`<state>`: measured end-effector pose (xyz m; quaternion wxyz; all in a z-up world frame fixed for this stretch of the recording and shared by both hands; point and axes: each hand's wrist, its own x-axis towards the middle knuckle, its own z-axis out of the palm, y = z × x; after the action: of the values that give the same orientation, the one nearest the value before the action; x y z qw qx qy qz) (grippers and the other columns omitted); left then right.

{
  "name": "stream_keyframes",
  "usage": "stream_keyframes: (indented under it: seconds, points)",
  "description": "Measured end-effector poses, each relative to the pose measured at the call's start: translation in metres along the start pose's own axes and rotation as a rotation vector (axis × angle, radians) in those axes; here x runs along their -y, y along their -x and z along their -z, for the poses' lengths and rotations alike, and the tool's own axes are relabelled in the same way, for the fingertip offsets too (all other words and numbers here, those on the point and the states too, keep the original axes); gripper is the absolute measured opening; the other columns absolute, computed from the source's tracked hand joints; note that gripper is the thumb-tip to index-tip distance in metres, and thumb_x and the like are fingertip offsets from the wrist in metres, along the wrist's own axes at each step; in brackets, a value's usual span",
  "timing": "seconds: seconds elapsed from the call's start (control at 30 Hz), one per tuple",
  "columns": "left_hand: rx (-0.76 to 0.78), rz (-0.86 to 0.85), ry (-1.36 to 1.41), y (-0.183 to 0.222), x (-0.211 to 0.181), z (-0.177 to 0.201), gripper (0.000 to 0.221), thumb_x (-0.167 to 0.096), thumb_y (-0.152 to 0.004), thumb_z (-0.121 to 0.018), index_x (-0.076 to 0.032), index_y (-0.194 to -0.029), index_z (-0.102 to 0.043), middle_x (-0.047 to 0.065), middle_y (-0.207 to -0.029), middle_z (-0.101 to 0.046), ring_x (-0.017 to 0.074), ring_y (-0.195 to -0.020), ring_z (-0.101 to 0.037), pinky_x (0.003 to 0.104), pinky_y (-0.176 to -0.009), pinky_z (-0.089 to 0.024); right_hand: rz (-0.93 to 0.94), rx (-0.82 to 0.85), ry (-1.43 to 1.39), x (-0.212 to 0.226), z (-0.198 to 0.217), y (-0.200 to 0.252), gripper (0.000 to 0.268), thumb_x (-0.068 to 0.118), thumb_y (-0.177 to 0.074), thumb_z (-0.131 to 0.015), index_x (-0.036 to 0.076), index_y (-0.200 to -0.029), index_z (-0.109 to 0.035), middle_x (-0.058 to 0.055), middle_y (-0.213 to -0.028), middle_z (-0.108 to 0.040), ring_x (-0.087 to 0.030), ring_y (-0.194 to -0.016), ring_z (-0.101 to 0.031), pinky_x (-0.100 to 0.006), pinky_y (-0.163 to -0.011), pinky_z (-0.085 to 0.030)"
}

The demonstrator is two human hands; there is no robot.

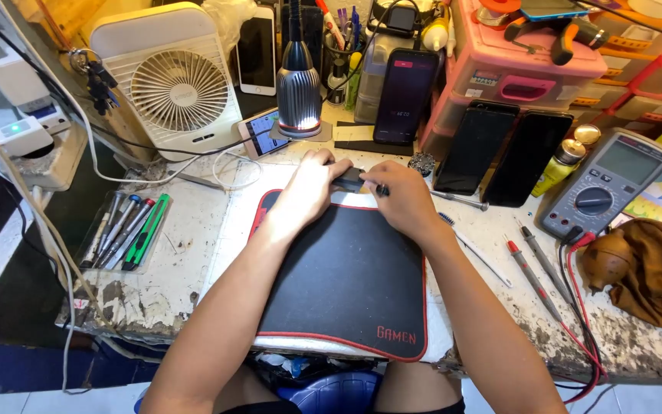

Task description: Using a small prying tool to separate the housing of an electronic device on a repair bench.

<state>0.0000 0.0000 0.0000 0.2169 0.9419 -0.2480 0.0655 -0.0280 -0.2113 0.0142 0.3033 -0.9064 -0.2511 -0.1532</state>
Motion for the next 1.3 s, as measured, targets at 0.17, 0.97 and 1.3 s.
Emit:
stream_keyframes:
  seconds: [0.17, 0.97, 1.3]
  points:
    - [-0.242, -0.217, 0.137, -0.007, 0.020, -0.012, 0.039, -0.002, -0.089, -0.065, -0.012, -0.127, -0.068, 0.021, -0.115, -0.062, 0.0453, -0.118, -0.058, 0.052, -0.101, -0.053, -0.118, -0.107, -0.223, 0.004, 0.008, -0.007, 0.028, -0.001, -0.087, -0.072, 0.010, -0.113, -0.076, -0.008, -0.089, -0.074, -0.019, -0.062, -0.063, -0.030, -0.058, -0.049]
    - [-0.319, -0.190, -0.051, -0.018, 0.048, -0.035, 0.036, -0.010, -0.106, -0.044, -0.022, -0.134, -0.063, 0.017, -0.123, -0.061, 0.0395, -0.123, -0.056, 0.049, -0.100, -0.053, 0.289, -0.290, 0.392, -0.009, -0.030, -0.009, 0.007, 0.013, -0.098, -0.067, 0.014, -0.098, -0.073, -0.001, -0.088, -0.067, -0.019, -0.064, -0.069, -0.028, -0.058, -0.055]
    - [-0.307, -0.281, 0.106, -0.003, 0.033, 0.019, 0.046, 0.002, -0.100, -0.048, -0.024, -0.135, -0.065, 0.020, -0.127, -0.065, 0.0455, -0.120, -0.061, 0.055, -0.103, -0.051, -0.117, -0.375, -0.533, 0.054, -0.007, -0.007, 0.009, 0.005, -0.102, -0.058, 0.002, -0.102, -0.066, -0.010, -0.090, -0.073, -0.010, -0.056, -0.061, -0.024, -0.053, -0.047]
